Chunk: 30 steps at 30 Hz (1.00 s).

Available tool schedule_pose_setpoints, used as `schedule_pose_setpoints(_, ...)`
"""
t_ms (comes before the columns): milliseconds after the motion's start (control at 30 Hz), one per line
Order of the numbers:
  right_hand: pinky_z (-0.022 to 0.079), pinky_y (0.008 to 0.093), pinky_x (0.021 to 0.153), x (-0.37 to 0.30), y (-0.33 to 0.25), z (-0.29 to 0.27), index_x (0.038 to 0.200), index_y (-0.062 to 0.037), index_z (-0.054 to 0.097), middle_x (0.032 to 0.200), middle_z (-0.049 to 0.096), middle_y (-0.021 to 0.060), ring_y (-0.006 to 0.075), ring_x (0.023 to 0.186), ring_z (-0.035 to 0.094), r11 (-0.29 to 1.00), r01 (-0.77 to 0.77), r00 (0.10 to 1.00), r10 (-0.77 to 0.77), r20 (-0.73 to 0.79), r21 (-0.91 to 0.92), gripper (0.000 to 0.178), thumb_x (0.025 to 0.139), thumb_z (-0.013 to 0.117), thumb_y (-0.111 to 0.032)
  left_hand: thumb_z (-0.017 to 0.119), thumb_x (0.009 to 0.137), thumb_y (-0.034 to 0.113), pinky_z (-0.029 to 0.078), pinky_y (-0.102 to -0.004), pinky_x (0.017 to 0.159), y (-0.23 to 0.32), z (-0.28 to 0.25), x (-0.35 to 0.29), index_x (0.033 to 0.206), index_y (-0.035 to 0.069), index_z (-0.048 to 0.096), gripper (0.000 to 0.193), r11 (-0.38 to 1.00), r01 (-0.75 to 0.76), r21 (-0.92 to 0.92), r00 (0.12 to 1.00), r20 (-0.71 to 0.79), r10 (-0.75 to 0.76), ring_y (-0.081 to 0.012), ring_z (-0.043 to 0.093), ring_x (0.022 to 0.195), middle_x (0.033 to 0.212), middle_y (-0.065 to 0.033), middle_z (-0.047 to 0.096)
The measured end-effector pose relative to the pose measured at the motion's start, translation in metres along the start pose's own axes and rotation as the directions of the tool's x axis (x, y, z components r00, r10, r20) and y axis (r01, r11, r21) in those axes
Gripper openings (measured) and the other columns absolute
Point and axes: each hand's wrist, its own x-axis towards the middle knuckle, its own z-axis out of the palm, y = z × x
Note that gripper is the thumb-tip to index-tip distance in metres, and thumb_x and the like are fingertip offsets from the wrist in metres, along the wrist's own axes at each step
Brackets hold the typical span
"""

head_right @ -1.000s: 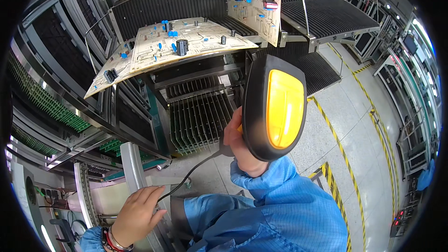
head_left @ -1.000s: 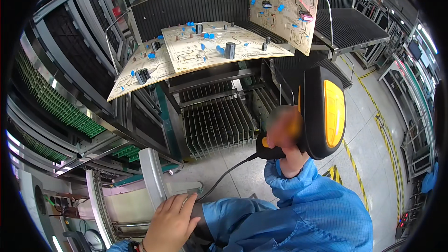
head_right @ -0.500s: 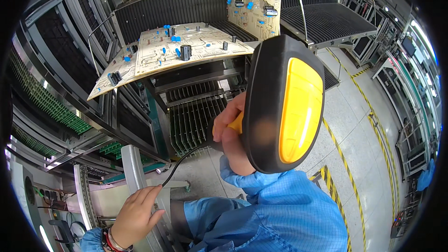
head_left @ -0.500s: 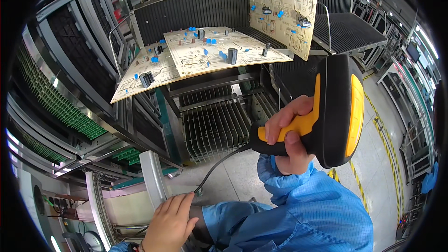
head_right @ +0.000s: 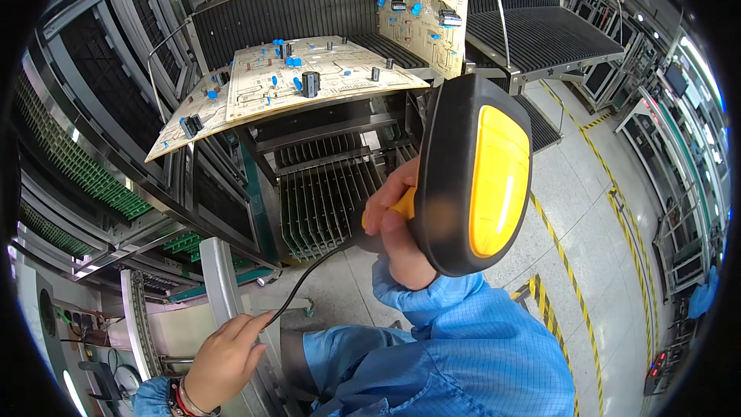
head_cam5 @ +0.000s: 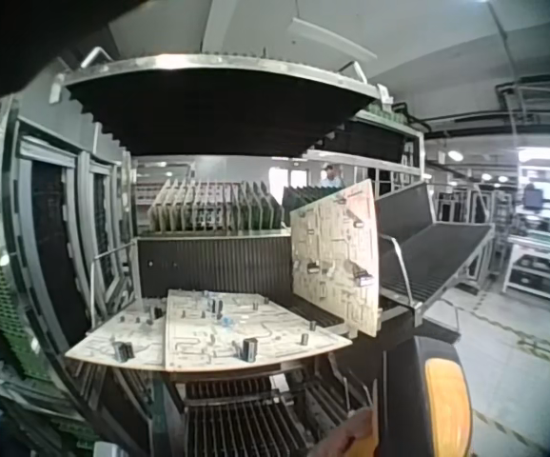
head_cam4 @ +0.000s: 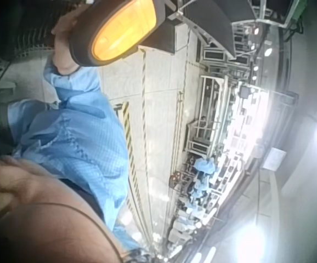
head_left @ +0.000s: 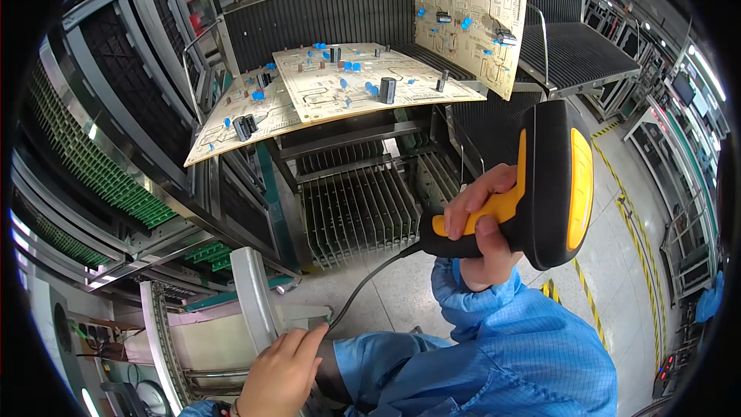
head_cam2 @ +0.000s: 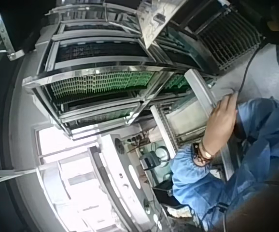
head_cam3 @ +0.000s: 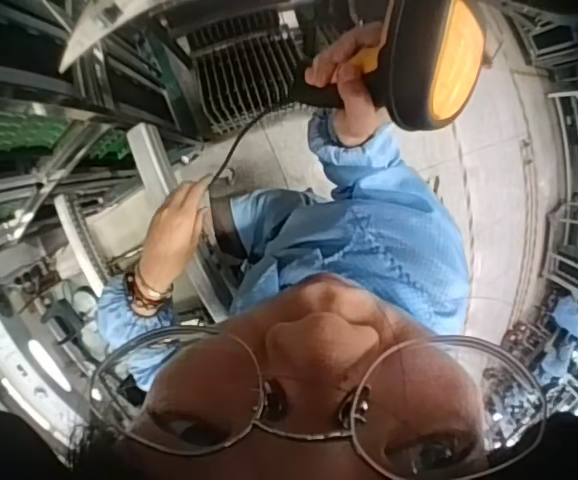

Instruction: Assemble small electronic components onto circuit boards and scan barcodes for tracking.

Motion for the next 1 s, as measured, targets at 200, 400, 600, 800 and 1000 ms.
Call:
schedule_pose_setpoints(200, 0.042, 0.0287, 0.048, 0.001, -0.003, -0.002, 0.104, -0.0061, 0.039, 0.080, 0.046, 0.0083, 0.0148, 0.050, 0.050, 1.000, 0.015, 0.998, -0.015, -0.067, -0.005, 0.039, 0.077, 0.065, -0.020, 0.051, 0.078, -0.005, 0.046, -0.0384, 0.068, 0.006, -0.004, 0.000, 0.108, 0.001, 0.057, 0.031, 0.993, -0.012, -0.119, 0.989, -0.145, -0.005, -0.0351, 0.056, 0.077, 0.087, -0.0168, 0.057)
schedule_pose_setpoints(400, 0.043, 0.0287, 0.049, -0.014, 0.015, -0.018, 0.103, -0.0048, 0.040, 0.080, 0.047, 0.0087, 0.0155, 0.051, 0.050, 0.994, -0.109, 0.988, 0.108, -0.106, 0.003, 0.037, 0.077, 0.063, -0.017, 0.045, 0.079, -0.010, 0.044, -0.0401, 0.072, 0.005, -0.003, -0.003, 0.110, 0.000, 0.056, 0.035, 0.982, -0.040, -0.185, 0.987, -0.164, 0.009, -0.0401, 0.054, 0.084, 0.090, -0.0198, 0.054)
schedule_pose_setpoints(600, 0.043, 0.0281, 0.050, -0.010, 0.021, -0.020, 0.101, -0.0039, 0.043, 0.076, 0.048, 0.0082, 0.0146, 0.053, 0.049, 0.983, -0.173, 0.969, 0.157, -0.191, -0.070, 0.031, 0.076, 0.057, -0.015, 0.046, 0.078, -0.010, 0.044, -0.0398, 0.072, 0.006, 0.001, 0.001, 0.111, 0.000, 0.055, 0.036, 0.982, -0.056, -0.181, 0.987, -0.159, 0.027, -0.0400, 0.053, 0.084, 0.091, -0.0197, 0.054)
schedule_pose_setpoints(800, 0.043, 0.0278, 0.050, -0.006, 0.021, -0.016, 0.100, -0.0042, 0.044, 0.075, 0.048, 0.0074, 0.0136, 0.053, 0.049, 0.970, -0.217, 0.953, 0.187, -0.237, -0.107, 0.029, 0.075, 0.054, -0.012, 0.045, 0.078, -0.011, 0.044, -0.0393, 0.072, 0.007, 0.001, 0.002, 0.111, 0.000, 0.055, 0.036, 0.982, -0.061, -0.178, 0.987, -0.159, 0.032, -0.0396, 0.054, 0.084, 0.091, -0.0198, 0.054)
schedule_pose_setpoints(1000, 0.043, 0.0278, 0.050, -0.005, 0.020, -0.016, 0.100, -0.0045, 0.045, 0.075, 0.049, 0.0070, 0.0137, 0.053, 0.048, 0.966, -0.239, 0.942, 0.207, -0.264, -0.094, 0.027, 0.075, 0.053, -0.012, 0.046, 0.077, -0.011, 0.044, -0.0391, 0.071, 0.006, 0.001, 0.002, 0.111, -0.001, 0.055, 0.037, 0.981, -0.068, -0.182, 0.987, -0.158, 0.039, -0.0395, 0.054, 0.082, 0.089, -0.0197, 0.053)
